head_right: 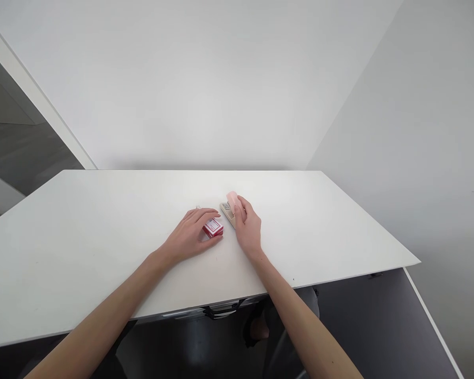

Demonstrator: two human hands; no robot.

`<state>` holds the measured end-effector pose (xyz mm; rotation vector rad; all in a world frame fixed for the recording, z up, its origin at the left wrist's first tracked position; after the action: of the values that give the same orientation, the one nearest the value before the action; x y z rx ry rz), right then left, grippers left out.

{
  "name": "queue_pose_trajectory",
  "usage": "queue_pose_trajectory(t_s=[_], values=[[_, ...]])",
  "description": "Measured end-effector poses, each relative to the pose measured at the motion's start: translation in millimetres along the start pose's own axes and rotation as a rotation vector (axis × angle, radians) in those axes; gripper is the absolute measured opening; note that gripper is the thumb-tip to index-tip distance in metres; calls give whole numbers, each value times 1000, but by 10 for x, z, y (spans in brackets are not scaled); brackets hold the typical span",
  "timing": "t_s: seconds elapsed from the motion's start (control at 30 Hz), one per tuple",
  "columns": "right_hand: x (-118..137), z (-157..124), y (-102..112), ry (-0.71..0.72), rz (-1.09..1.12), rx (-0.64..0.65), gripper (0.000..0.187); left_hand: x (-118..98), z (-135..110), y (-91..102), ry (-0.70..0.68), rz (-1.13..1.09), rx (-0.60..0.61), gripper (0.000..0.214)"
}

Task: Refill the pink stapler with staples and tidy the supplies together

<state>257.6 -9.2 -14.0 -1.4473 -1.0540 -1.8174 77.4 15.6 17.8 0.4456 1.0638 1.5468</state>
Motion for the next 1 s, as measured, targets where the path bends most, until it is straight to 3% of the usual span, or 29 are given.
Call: queue_pose_trajectory(t_s=[0.33, 0.5, 0.63, 0.77, 0.9, 1.0], values=[[123, -75, -76, 104, -70, 69, 44, -6, -8, 9, -23, -59, -12, 40], [143, -85, -85, 104, -81, 77, 42, 18, -5, 101, 6, -85, -117, 41], [142, -85, -94, 109, -89, 66, 42, 193, -61, 386, 75, -21, -276, 40], [135, -91, -125, 115, -121, 64, 41, 519, -343, 811, 174, 100, -371, 42], [246, -202, -110, 271, -183, -25, 37, 852, -846, 1132, 361, 182, -296, 46], [400, -426, -110, 478, -200, -61, 33, 915, -1145, 1247, 393, 237, -197, 47]])
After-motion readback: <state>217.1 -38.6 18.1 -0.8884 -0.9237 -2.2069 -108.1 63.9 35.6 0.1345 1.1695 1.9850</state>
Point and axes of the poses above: each hand's wrist, its own z-axis towards the middle knuckle, its own y-axis out of the back of the hand, x = y × z, the point moved 7 cm from there along z, towards the middle knuckle, and after that the axes turned 12 degrees about -y, right-handed, at the moved point
